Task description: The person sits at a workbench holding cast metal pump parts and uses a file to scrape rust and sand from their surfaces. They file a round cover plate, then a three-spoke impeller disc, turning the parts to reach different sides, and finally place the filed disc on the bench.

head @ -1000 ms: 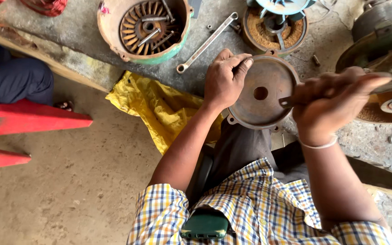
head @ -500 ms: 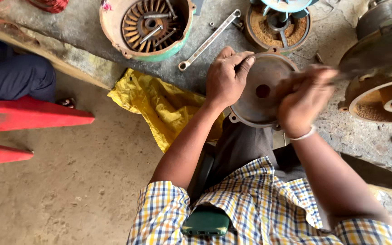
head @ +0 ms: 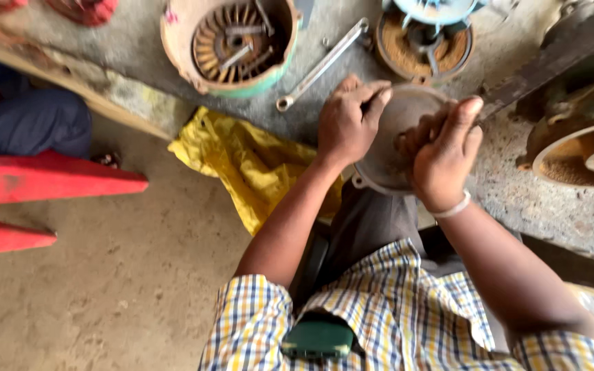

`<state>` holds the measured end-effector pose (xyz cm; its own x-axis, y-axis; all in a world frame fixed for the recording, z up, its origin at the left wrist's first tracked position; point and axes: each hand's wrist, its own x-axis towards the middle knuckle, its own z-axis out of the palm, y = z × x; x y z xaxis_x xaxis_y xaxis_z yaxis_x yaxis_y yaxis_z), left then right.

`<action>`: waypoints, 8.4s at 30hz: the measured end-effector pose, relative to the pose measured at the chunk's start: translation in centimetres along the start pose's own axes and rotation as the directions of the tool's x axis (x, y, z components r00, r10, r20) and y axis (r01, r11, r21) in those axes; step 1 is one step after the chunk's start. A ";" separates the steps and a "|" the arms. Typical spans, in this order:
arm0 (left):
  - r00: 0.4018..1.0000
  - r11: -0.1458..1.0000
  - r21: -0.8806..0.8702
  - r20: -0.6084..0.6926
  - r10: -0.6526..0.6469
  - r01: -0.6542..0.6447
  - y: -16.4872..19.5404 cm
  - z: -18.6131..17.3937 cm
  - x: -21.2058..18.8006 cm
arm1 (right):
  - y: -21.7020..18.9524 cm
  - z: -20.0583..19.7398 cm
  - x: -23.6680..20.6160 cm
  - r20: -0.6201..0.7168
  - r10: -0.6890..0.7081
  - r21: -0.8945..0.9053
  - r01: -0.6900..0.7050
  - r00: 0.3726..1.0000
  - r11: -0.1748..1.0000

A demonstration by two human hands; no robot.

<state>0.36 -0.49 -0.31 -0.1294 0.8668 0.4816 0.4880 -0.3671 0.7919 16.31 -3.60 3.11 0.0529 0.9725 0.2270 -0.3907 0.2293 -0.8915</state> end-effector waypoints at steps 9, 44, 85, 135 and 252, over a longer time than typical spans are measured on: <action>1.000 0.999 0.026 0.006 -0.024 0.024 -0.3 0.5 0.0 | 0.9 0.2 0.5 0.016 -0.144 -0.123 0.145 0.989 0.982; 0.999 0.998 0.049 -0.025 -0.041 0.042 0.1 0.3 -0.3 | 1.2 -5.8 -1.2 -0.141 -0.274 -0.059 0.269 0.951 0.961; 0.998 0.999 0.045 -0.067 -0.012 0.015 -0.2 0.2 -0.6 | 1.6 -5.9 -1.1 -0.163 -0.171 -0.009 0.172 0.972 0.985; 0.998 0.999 0.037 -0.052 0.025 -0.023 -0.3 0.0 -0.6 | 0.1 -5.8 0.0 -0.126 -0.271 -0.307 0.222 0.954 0.925; 0.998 1.000 0.005 -0.062 -0.008 0.008 -0.1 0.5 -0.5 | 0.6 -2.5 -0.5 0.027 -0.128 -0.113 0.130 0.991 0.985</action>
<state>0.79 -0.67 -0.82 -0.1866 0.8469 0.4979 0.4912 -0.3585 0.7938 18.37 -3.81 1.47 0.0776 0.9338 0.3492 -0.2745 0.3568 -0.8929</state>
